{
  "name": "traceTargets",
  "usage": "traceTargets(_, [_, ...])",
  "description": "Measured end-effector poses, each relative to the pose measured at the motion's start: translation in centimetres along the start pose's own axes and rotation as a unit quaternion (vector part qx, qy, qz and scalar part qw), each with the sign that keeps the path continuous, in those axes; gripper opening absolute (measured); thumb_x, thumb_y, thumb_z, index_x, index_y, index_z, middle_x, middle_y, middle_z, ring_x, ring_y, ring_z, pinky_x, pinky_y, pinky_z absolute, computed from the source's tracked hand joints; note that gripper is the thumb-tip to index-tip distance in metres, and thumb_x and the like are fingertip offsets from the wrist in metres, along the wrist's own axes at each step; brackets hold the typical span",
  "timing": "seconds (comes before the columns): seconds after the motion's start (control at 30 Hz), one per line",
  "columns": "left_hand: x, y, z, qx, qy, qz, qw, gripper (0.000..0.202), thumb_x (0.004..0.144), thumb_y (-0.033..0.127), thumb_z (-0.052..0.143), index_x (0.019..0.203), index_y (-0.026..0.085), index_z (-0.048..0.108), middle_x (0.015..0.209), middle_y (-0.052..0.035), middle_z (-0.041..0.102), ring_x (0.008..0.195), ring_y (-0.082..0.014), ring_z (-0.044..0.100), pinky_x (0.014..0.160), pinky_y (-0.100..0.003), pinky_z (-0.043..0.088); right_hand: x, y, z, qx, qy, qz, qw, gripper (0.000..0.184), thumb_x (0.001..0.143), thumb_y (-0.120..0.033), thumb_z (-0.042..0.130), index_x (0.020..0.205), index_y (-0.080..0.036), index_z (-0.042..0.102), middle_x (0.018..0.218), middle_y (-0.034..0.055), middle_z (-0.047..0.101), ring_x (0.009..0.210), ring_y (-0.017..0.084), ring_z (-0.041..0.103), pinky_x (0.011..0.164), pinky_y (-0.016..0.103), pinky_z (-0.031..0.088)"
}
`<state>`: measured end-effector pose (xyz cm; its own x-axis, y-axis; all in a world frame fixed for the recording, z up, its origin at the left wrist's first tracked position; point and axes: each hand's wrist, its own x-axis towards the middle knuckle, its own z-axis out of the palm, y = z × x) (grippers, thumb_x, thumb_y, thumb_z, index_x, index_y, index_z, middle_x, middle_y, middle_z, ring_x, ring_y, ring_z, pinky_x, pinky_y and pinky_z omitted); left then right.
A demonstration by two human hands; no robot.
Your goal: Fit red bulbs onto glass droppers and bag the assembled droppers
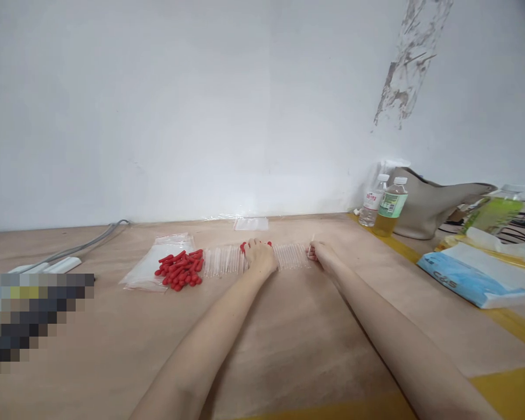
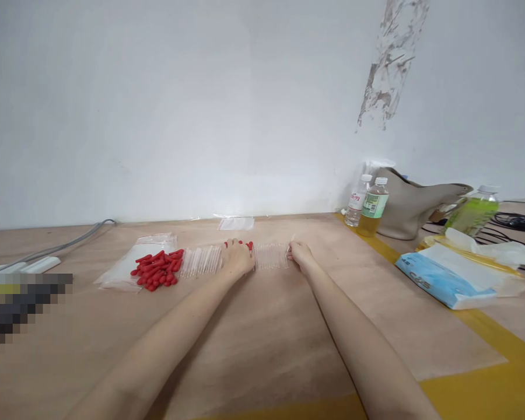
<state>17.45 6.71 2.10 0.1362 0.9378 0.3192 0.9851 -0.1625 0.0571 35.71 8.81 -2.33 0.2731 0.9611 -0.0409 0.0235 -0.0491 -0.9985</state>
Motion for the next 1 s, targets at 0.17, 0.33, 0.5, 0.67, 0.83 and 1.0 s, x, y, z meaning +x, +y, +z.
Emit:
traceTargets(0.17, [0.0,0.5,-0.1,-0.01,-0.001,-0.01,1.0,0.033,0.078,0.029,0.04,0.088,0.008,0.062,0.098,-0.0193,0.053,0.096,-0.0305,0.04,0.079,-0.04,0.027,-0.2,-0.4,0.3,0.042,0.012,0.045,0.998,0.02,0.076,-0.014,0.038,0.057,-0.017,0.043,0.051,0.0012,0.049,0.049,0.008,0.052,0.051,0.017,0.045])
traceTargets(0.33, [-0.5,2.8,-0.2,-0.045,0.015,0.009,0.999,0.036,0.077,0.033,0.039,0.091,0.009,0.061,0.101,-0.0169,0.051,0.099,-0.0294,0.039,0.082,-0.039,0.026,-0.6,-1.2,-0.2,0.075,-0.005,0.088,0.993,0.022,0.079,-0.015,0.037,0.057,-0.018,0.04,0.05,0.0027,0.051,0.051,0.01,0.054,0.053,0.019,0.046])
traceTargets(0.5, [-0.8,6.9,0.5,-0.079,0.009,0.03,0.996,0.034,0.077,0.034,0.041,0.092,0.011,0.062,0.101,-0.0152,0.053,0.099,-0.0278,0.04,0.081,-0.037,0.028,-0.9,-1.8,-1.3,0.096,-0.049,0.118,0.987,0.023,0.08,-0.018,0.034,0.058,-0.018,0.039,0.052,0.0042,0.054,0.046,0.01,0.052,0.047,0.02,0.043])
traceTargets(0.67, [-0.2,9.4,1.5,-0.095,0.0,0.02,0.995,0.034,0.076,0.036,0.042,0.09,0.013,0.062,0.1,-0.015,0.055,0.099,-0.0278,0.041,0.081,-0.038,0.028,-0.5,-1.4,-1.6,0.106,-0.055,0.105,0.987,0.021,0.076,-0.015,0.036,0.055,-0.018,0.039,0.045,-0.0001,0.049,0.04,0.008,0.045,0.041,0.019,0.037])
traceTargets(0.83, [0.3,10.2,2.0,-0.1,-0.003,0.011,0.995,0.038,0.077,0.041,0.042,0.089,0.012,0.062,0.098,-0.0161,0.055,0.096,-0.029,0.044,0.079,-0.039,0.03,-0.1,-1.1,-1.5,0.102,-0.021,0.068,0.992,0.023,0.074,-0.014,0.038,0.052,-0.018,0.038,0.041,-0.0033,0.043,0.035,0.007,0.037,0.038,0.018,0.032])
traceTargets(1.0, [-0.7,7.9,1.1,-0.101,0.022,0.039,0.994,0.034,0.078,0.038,0.04,0.09,0.014,0.06,0.097,-0.0135,0.055,0.095,-0.0277,0.044,0.08,-0.039,0.029,0.0,-1.1,-1.5,0.093,-0.006,0.047,0.995,0.02,0.075,-0.014,0.037,0.056,-0.017,0.043,0.053,0.0009,0.053,0.046,0.008,0.048,0.049,0.019,0.04])
